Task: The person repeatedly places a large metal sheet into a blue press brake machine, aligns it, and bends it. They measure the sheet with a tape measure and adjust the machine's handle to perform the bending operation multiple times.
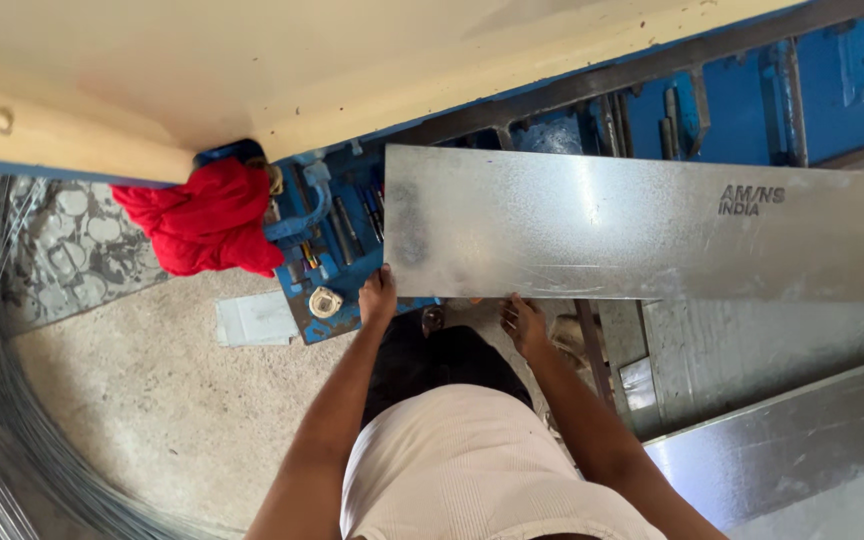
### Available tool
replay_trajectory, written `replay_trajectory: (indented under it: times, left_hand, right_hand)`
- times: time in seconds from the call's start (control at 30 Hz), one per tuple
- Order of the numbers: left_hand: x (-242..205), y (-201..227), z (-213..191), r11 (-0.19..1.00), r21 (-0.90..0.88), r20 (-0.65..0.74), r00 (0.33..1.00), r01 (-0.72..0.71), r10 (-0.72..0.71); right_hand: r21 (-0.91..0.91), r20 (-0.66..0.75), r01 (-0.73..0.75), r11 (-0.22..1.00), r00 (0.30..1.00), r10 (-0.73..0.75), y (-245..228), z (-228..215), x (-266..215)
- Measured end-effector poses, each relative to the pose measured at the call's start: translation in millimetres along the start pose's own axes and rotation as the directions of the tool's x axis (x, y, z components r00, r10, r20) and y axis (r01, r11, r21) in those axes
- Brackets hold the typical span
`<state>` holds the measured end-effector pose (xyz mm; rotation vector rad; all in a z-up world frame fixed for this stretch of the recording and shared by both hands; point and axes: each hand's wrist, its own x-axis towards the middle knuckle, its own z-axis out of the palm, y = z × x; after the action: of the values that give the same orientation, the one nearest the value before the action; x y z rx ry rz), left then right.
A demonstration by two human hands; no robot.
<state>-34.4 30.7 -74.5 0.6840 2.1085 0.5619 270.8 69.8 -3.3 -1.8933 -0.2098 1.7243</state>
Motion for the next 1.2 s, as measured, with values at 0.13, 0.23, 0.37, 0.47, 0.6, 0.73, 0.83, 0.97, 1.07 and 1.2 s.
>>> replay_trajectory:
  times: [0.13,0.23,0.37,0.47,0.6,0.73,0.83,0.97,1.07,1.2]
  left_hand:
    - [-3,-6,6,0.999,-0.012,-0.031,0.999,-0.033,0.032]
    - [0,-1,3,0.999,0.003,-0.056,0.998,-0.039,0.039]
    - [1,-5,8,0.999,-0.007,-0.100,0.994,-0.051,0.050]
    - [-4,-11,12,0.998,0.015,-0.131,0.989,-0.068,0.069]
    - [-16,-11,16,0.995,-0.030,-0.198,0.976,-0.097,0.089]
    - [-15,-11,20,0.992,-0.041,-0.289,0.952,-0.118,0.102]
    - [-4,-13,17,0.991,-0.027,-0.346,0.932,-0.130,0.113]
    - [18,-6,3,0.990,-0.068,-0.411,0.908,-0.125,0.086]
    - [30,-3,-6,0.996,-0.069,-0.407,0.913,-0.052,0.020]
    - [42,-6,-8,0.984,-0.079,-0.474,0.874,-0.161,0.105]
  right_hand:
    - [0.007,-0.018,0.041,0.999,0.999,-0.041,11,-8,-3]
    - [0.031,-0.006,0.053,0.998,0.999,-0.053,9,-7,-1]
    - [0.074,0.046,0.104,0.992,0.993,-0.108,14,-13,8]
    - [0.087,0.040,0.060,0.994,0.997,-0.064,18,-16,19]
    - [0.067,0.007,0.047,0.997,0.999,-0.048,21,-24,30]
    - [0.051,0.076,0.105,0.993,0.991,-0.109,23,-27,47]
    - [0.053,0.164,0.175,0.983,0.970,-0.181,26,-25,60]
    - [0.015,0.223,0.233,0.972,0.947,-0.230,15,-4,74]
    - [-0.025,0.224,0.264,0.964,0.941,-0.252,5,18,81]
    - [-0.008,0.256,0.395,0.919,0.889,-0.379,1,37,96]
